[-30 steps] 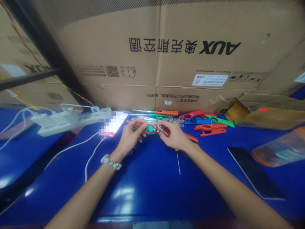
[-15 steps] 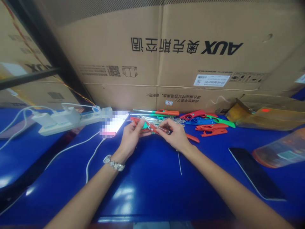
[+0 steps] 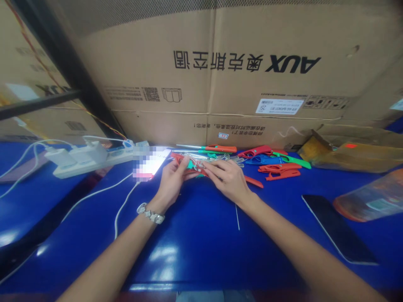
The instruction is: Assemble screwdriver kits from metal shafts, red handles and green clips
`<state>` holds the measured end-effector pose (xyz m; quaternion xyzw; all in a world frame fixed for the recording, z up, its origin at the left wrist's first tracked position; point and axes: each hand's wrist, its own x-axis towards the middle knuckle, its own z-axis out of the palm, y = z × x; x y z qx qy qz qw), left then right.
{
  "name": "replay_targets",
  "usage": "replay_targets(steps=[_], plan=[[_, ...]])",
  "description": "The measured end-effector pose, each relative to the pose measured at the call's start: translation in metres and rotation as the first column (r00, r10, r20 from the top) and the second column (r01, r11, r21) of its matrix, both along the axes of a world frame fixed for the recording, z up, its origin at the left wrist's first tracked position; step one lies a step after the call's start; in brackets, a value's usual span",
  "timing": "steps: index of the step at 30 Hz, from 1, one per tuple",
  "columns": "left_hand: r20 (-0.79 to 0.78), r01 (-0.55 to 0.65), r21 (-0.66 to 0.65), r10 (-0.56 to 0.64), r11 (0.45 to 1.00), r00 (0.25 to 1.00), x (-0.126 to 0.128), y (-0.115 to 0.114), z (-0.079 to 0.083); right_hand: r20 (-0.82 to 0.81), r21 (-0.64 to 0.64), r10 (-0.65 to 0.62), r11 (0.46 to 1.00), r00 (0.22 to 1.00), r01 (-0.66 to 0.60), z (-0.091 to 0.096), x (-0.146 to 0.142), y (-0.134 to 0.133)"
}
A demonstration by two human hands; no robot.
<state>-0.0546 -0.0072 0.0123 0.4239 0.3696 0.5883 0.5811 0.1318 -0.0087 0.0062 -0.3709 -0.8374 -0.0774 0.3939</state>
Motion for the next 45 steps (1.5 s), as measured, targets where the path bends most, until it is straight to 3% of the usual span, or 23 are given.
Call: replay_targets(steps=[3, 6, 8, 12, 16, 19, 21, 23, 29, 34, 38, 42, 45], plan=[[0.013, 0.017, 0.006, -0.017, 1.000, 1.000, 0.000, 0.000, 0.002, -0.044, -0.121, 0.050, 0.991, 0.998, -0.055, -0.002, 0.000, 0.000], [0.015, 0.039, 0.024, -0.039, 0.999, 0.999, -0.001, 0.000, 0.004, -0.319, -0.323, 0.103, 0.923, 0.942, -0.210, -0.004, -0.004, 0.000], [0.006, 0.048, 0.044, -0.049, 0.998, 0.999, -0.003, 0.001, 0.003, -0.532, -0.472, 0.063, 0.805, 0.844, -0.358, -0.003, -0.007, 0.000], [0.004, 0.046, 0.086, -0.047, 0.995, 0.999, -0.004, 0.003, 0.002, -0.729, -0.627, -0.080, 0.477, 0.680, -0.616, 0.005, -0.009, 0.002], [0.006, 0.067, 0.095, -0.068, 0.993, 0.998, -0.002, 0.002, 0.004, -0.742, -0.669, -0.180, 0.244, 0.645, -0.702, 0.013, -0.004, 0.002], [-0.011, 0.100, 0.073, -0.099, 0.992, 0.995, -0.002, 0.001, 0.006, -0.725, -0.683, -0.218, 0.100, 0.654, -0.724, 0.017, -0.001, 0.001], [-0.023, 0.126, 0.052, -0.125, 0.991, 0.992, -0.003, 0.001, 0.007, -0.708, -0.691, -0.235, 0.037, 0.666, -0.722, 0.017, -0.001, 0.000], [-0.023, 0.136, 0.032, -0.136, 0.990, 0.990, -0.004, 0.001, 0.006, -0.703, -0.692, -0.257, 0.031, 0.663, -0.721, 0.016, -0.002, 0.000], [-0.032, 0.115, -0.007, -0.115, 0.993, 0.993, -0.002, 0.002, 0.003, -0.732, -0.669, -0.291, 0.132, 0.616, -0.732, 0.008, -0.010, 0.000], [-0.012, 0.123, -0.006, -0.123, 0.992, 0.992, 0.002, -0.001, -0.001, -0.735, -0.662, -0.331, 0.163, 0.591, -0.732, 0.004, -0.013, 0.000], [-0.081, 0.117, 0.011, -0.116, 0.993, 0.990, 0.005, -0.003, -0.010, -0.740, -0.660, -0.341, 0.206, 0.580, -0.722, 0.005, -0.014, -0.003], [-0.132, 0.131, -0.019, -0.132, 0.991, 0.982, 0.005, -0.003, -0.012, -0.695, -0.719, -0.268, 0.268, 0.668, -0.641, 0.012, -0.010, -0.003], [-0.130, 0.227, -0.044, -0.231, 0.973, 0.964, 0.003, -0.004, -0.005, -0.629, -0.769, -0.230, 0.327, 0.743, -0.549, 0.020, -0.005, 0.002]])
